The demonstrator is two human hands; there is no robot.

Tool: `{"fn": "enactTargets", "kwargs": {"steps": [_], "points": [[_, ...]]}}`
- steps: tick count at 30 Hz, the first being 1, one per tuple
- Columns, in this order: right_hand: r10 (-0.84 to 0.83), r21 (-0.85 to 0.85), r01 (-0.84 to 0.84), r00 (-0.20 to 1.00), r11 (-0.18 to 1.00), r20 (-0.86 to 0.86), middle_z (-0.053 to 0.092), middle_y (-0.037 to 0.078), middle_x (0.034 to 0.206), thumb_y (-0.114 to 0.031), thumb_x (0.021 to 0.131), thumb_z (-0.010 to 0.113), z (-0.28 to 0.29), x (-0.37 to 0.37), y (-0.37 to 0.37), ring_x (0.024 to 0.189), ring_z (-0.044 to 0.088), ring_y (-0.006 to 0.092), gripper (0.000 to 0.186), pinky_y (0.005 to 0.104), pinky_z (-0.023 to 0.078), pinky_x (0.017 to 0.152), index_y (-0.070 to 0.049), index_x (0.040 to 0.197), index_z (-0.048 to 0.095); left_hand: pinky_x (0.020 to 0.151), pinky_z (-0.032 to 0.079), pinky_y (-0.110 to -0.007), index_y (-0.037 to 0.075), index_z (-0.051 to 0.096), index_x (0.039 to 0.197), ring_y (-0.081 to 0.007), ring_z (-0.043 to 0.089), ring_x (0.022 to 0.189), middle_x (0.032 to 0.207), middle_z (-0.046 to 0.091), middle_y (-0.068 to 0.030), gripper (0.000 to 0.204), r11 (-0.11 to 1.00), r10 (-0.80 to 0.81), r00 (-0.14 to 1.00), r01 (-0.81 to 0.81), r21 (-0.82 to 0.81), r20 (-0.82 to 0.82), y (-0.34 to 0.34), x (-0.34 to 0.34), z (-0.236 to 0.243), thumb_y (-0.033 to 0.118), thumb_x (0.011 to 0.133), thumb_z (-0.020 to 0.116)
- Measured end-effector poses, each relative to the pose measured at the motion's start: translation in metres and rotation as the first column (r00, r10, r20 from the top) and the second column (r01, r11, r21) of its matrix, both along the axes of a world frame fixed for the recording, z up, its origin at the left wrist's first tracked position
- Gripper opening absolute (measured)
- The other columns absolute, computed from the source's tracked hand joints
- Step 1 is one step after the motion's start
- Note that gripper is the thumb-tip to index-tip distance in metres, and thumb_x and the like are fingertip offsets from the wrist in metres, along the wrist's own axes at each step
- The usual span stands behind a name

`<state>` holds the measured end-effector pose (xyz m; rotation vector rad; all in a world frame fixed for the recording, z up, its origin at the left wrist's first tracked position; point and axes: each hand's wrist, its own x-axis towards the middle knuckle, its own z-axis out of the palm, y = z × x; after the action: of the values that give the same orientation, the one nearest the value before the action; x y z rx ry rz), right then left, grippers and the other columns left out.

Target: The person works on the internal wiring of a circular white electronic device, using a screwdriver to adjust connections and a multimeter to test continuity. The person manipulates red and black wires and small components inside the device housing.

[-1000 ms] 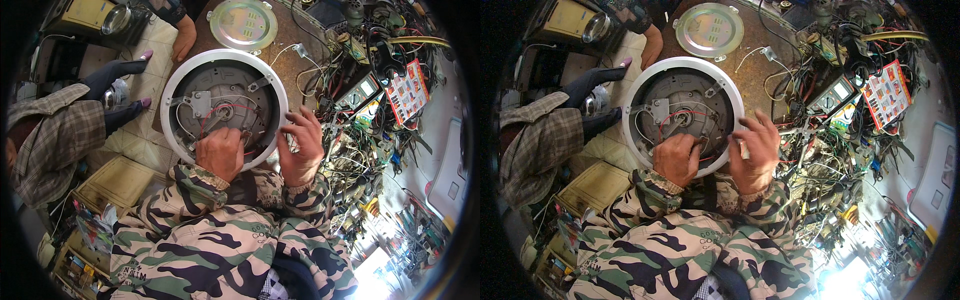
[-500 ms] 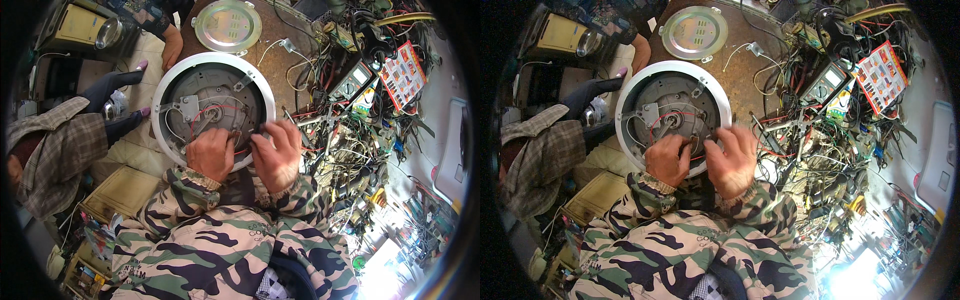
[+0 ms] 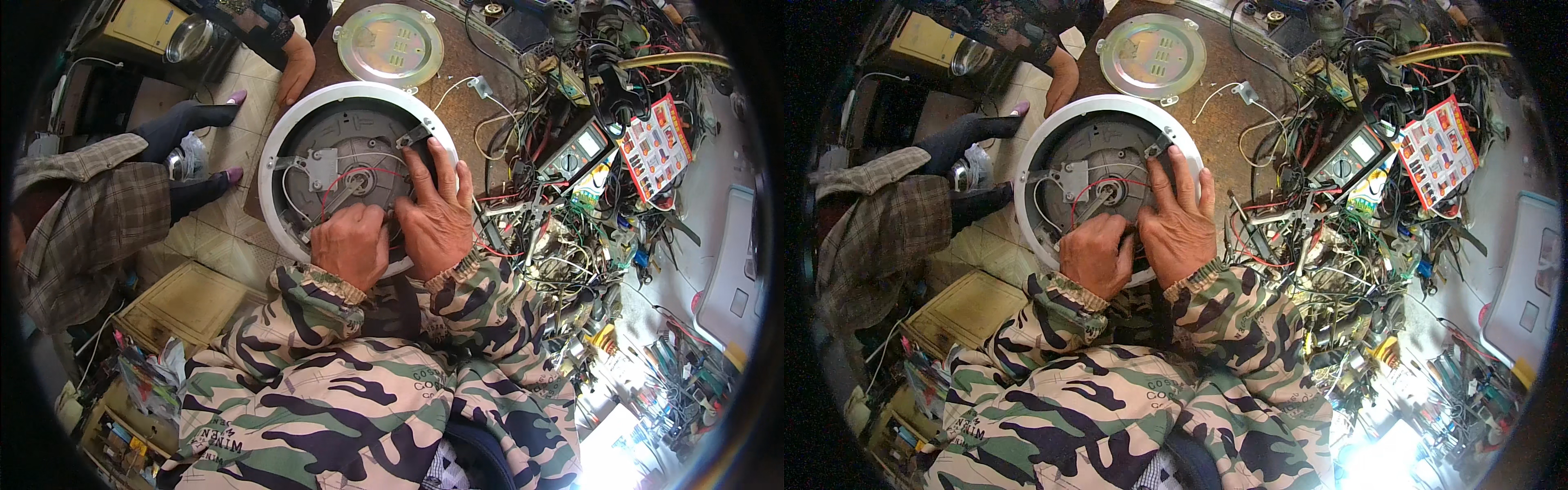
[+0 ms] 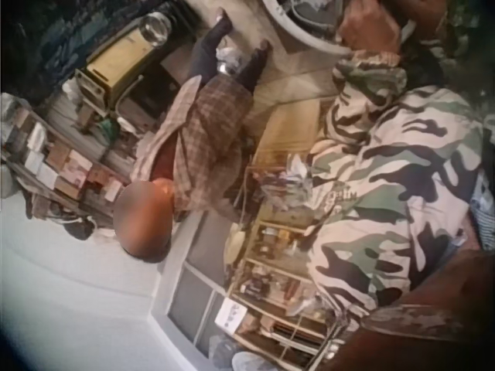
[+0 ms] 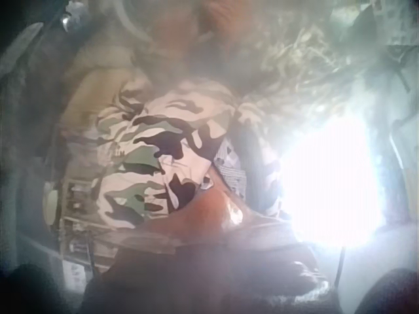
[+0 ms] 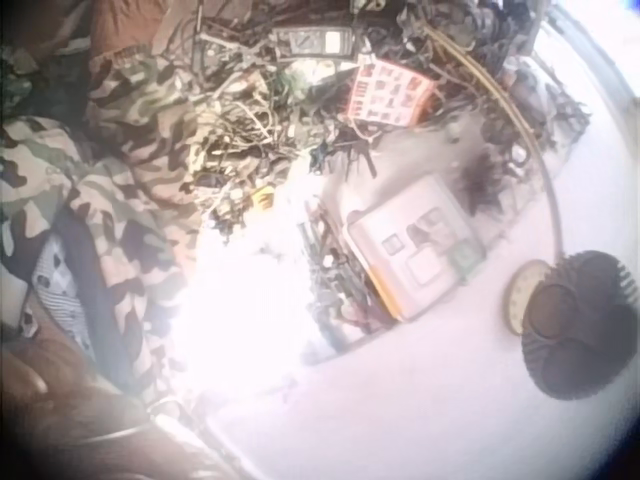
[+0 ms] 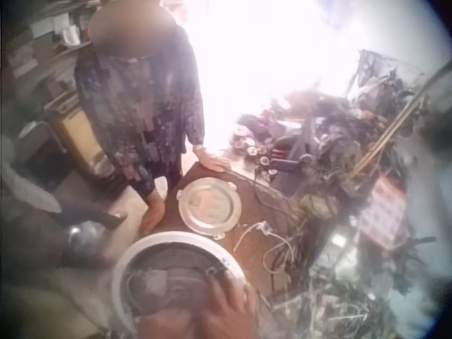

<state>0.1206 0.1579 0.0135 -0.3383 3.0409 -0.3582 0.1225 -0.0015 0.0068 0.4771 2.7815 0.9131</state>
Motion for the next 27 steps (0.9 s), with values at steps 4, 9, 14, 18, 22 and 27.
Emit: {"fn": "enactTargets", "kwargs": {"steps": [4,9,14,18,22,27], "points": [[-0.006,0.040,0.008,0.999,0.999,-0.044,0.046,0.011,0.159,-0.013,0.079,0.067,-0.008,0.001,0.000,0.158,0.024,0.0366,0.009,0.0595,0.020,0.124,-0.007,0.083,0.072,0.070,0.052,-0.052,0.004,0.064,0.095,-0.0419,0.065,0.080,0.085,0.063,-0.0178,0.016,1.000,-0.001,1.000,0.001,0.028,0.006,0.001,-0.001,-0.001,0.011,0.083,0.073],[-0.003,-0.060,0.002,1.000,0.998,-0.004,0.050,0.013,0.153,-0.007,0.083,0.063,0.004,0.001,0.005,0.156,0.029,0.0360,0.012,0.0618,0.023,0.122,-0.002,0.090,0.070,0.070,0.053,-0.052,0.004,0.064,0.095,-0.0416,0.066,0.082,0.086,0.063,-0.0177,0.016,0.999,0.004,1.000,-0.005,0.035,0.026,0.000,0.000,-0.002,0.011,0.084,0.072],[0.010,-0.167,-0.008,1.000,0.986,0.011,0.051,0.013,0.152,-0.007,0.082,0.065,0.008,0.006,0.008,0.154,0.031,0.0378,0.007,0.0609,0.023,0.122,-0.002,0.087,0.068,0.071,0.053,-0.052,0.004,0.064,0.095,-0.0411,0.066,0.083,0.086,0.064,-0.0174,0.015,1.000,0.009,0.999,-0.010,0.030,0.048,0.000,0.000,-0.001,0.011,0.085,0.071],[-0.013,-0.210,0.008,1.000,0.978,-0.020,0.053,0.013,0.150,-0.007,0.082,0.067,0.002,0.007,0.005,0.152,0.034,0.0380,0.005,0.0638,0.023,0.121,-0.005,0.086,0.069,0.070,0.053,-0.052,0.004,0.064,0.094,-0.0407,0.066,0.082,0.086,0.064,-0.0173,0.014,0.999,0.009,0.998,-0.010,0.035,0.055,0.000,-0.002,-0.001,0.011,0.085,0.071],[-0.028,-0.263,0.012,0.998,0.965,-0.056,0.056,0.011,0.147,-0.008,0.081,0.069,-0.003,0.007,0.007,0.151,0.036,0.0382,0.004,0.0663,0.023,0.119,-0.007,0.084,0.072,0.070,0.054,-0.051,0.004,0.064,0.094,-0.0402,0.067,0.082,0.086,0.064,-0.0173,0.013,1.000,0.013,0.998,-0.015,0.024,0.063,0.000,-0.002,-0.001,0.011,0.085,0.071],[-0.061,-0.275,0.040,0.996,0.960,-0.069,0.058,0.011,0.146,-0.009,0.080,0.071,-0.004,0.009,0.004,0.151,0.037,0.0381,0.004,0.0664,0.024,0.118,-0.007,0.082,0.073,0.071,0.054,-0.051,0.003,0.065,0.095,-0.0400,0.067,0.082,0.085,0.064,-0.0173,0.014,1.000,0.012,0.996,-0.014,0.020,0.085,0.000,-0.003,-0.001,0.013,0.085,0.071]]}}
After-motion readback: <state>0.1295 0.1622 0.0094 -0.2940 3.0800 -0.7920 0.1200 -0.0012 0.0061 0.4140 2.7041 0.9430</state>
